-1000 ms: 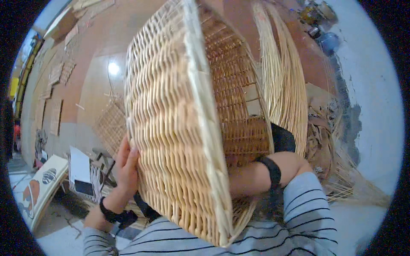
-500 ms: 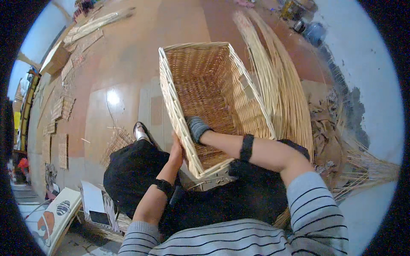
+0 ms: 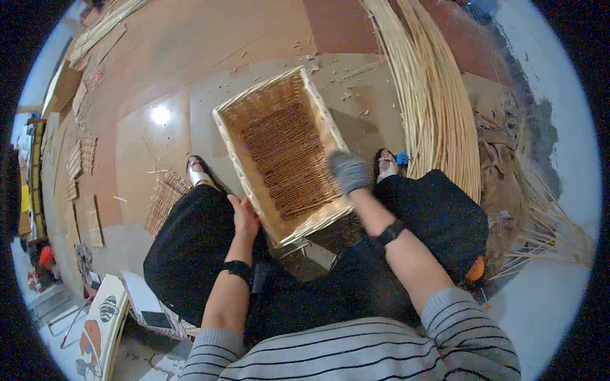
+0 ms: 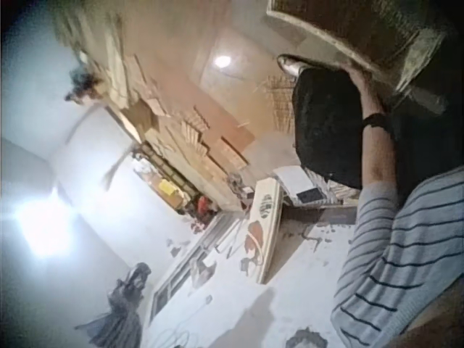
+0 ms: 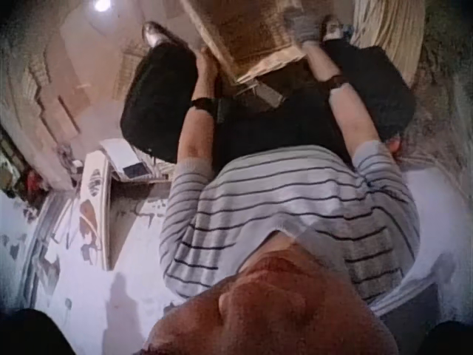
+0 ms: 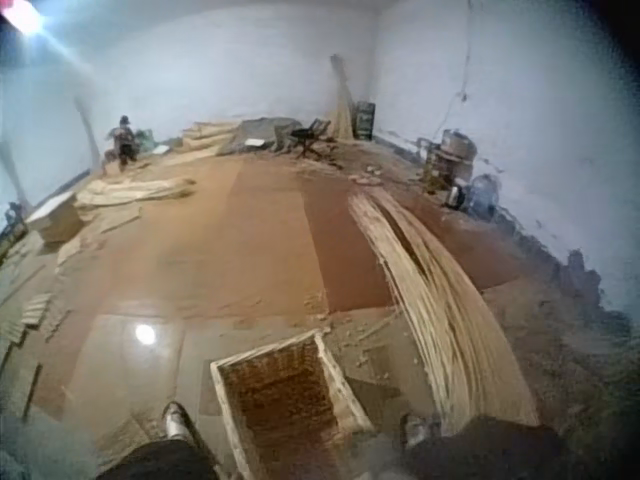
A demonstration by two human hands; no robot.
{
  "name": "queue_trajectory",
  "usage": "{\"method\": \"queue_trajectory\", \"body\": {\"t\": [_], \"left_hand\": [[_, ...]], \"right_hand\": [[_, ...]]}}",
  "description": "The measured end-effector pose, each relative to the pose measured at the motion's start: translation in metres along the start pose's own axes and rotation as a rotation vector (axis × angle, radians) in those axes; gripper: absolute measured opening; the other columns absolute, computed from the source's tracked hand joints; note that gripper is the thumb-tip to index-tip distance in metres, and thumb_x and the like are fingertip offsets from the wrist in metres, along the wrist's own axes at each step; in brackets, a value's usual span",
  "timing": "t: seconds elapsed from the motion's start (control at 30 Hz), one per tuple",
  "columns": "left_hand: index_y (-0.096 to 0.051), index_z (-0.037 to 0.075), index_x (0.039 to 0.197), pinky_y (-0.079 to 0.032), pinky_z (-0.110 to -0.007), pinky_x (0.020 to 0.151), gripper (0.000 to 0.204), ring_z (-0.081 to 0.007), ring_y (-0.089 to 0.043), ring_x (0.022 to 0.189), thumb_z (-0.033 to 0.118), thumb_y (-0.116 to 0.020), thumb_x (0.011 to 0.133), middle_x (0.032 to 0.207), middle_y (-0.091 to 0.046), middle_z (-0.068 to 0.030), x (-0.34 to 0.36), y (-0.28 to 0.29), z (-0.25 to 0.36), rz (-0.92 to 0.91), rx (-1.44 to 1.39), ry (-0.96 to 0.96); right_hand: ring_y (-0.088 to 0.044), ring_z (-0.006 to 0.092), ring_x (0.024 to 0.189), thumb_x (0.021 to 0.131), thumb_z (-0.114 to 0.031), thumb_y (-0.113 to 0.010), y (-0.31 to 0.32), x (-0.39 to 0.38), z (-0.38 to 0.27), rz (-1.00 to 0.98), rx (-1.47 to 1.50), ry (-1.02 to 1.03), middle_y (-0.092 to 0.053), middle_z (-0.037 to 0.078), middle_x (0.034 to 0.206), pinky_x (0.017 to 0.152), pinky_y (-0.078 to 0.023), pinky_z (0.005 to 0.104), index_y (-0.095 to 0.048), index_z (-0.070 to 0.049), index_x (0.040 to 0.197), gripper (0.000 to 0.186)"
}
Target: Measuring and inspecting a wicker basket in a workshop.
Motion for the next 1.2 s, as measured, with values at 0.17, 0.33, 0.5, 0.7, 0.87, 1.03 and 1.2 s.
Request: {"method": "queue_trajectory", "body": {"t": [0.17, 0.33, 0.5, 0.7, 0.87, 1.03, 1.2], "left_hand": [[-0.050, -0.003, 0.093, -0.042, -0.033, 0.060, 0.051, -0.0206, -0.052, 0.065, 0.045, -0.045, 0.076, 0.078, -0.055, -0.0075, 0.019, -0.008, 0.009, 0.054, 0.475, -0.268], [-0.053, -0.007, 0.069, -0.042, -0.038, 0.055, 0.040, -0.0316, -0.055, 0.062, 0.032, -0.055, 0.072, 0.064, -0.056, -0.0185, 0.001, -0.062, 0.017, 0.738, 1.071, -0.320], [-0.054, -0.006, 0.069, -0.041, -0.041, 0.055, 0.036, -0.0347, -0.054, 0.061, 0.030, -0.053, 0.073, 0.064, -0.055, -0.0212, 0.000, -0.050, 0.030, 0.885, 1.201, -0.461], [-0.052, -0.004, 0.072, -0.041, -0.040, 0.059, 0.020, -0.0364, -0.053, 0.065, 0.016, -0.054, 0.069, 0.066, -0.054, -0.0221, 0.009, -0.050, 0.032, 0.740, 1.158, -0.394], [-0.051, -0.007, 0.068, -0.042, -0.041, 0.059, 0.028, -0.0360, -0.054, 0.066, 0.021, -0.055, 0.068, 0.067, -0.054, -0.0229, 0.014, -0.051, 0.029, 0.783, 1.138, -0.471], [-0.053, -0.007, 0.076, -0.042, -0.039, 0.064, 0.034, -0.0346, -0.054, 0.072, 0.025, -0.056, 0.066, 0.074, -0.055, -0.0225, 0.008, -0.044, 0.026, 0.606, 1.106, -0.351], [-0.051, -0.006, 0.078, -0.041, -0.039, 0.064, 0.035, -0.0368, -0.053, 0.072, 0.026, -0.056, 0.068, 0.072, -0.054, -0.0240, 0.018, -0.051, 0.056, 0.540, 1.101, -0.439]], "right_hand": [[-0.054, 0.0228, 0.064, 0.074, -0.027, -0.041, 0.004, -0.013, 0.104, 0.352, 0.852, -0.441, -0.056, 0.013, 0.071, 0.059, -0.043, 0.0331, -0.055, -0.003, 0.079, 0.028], [-0.055, 0.0276, 0.071, 0.079, -0.024, -0.034, -0.070, -0.037, 0.084, -0.213, 0.309, -0.117, -0.054, 0.020, 0.084, 0.060, -0.045, 0.0336, -0.046, -0.003, 0.101, 0.033], [-0.054, 0.0332, 0.074, 0.068, -0.051, -0.048, 0.003, -0.039, 0.012, -0.040, 0.521, -0.451, -0.056, 0.021, 0.074, 0.066, -0.043, 0.0386, -0.058, 0.000, 0.075, 0.052], [-0.053, 0.0332, 0.056, 0.067, -0.043, -0.050, -0.014, -0.043, 0.030, 0.060, 0.164, -0.339, -0.054, 0.019, 0.061, 0.054, -0.043, 0.0409, -0.056, 0.000, 0.063, 0.044], [-0.054, 0.0333, 0.062, 0.069, -0.041, -0.048, -0.024, -0.025, 0.034, 0.057, 0.205, -0.356, -0.054, 0.019, 0.062, 0.058, -0.043, 0.0405, -0.056, -0.001, 0.065, 0.041], [-0.055, 0.0326, 0.072, 0.064, -0.051, -0.050, -0.006, -0.025, 0.033, -0.277, 0.180, -0.417, -0.056, 0.022, 0.073, 0.066, -0.044, 0.0372, -0.057, 0.001, 0.079, 0.055], [-0.050, 0.0324, 0.090, 0.051, -0.066, -0.053, 0.036, 0.023, 0.029, -0.331, 0.382, -0.540, -0.050, 0.025, 0.097, 0.077, -0.039, 0.0370, -0.049, 0.005, 0.096, 0.085]]}}
Point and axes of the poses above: each hand's wrist, its own x-axis towards the middle knuckle, its own y-axis out of the back of the hand, z = x × y, the point moved 2 cm from there along x, towards the middle knuckle
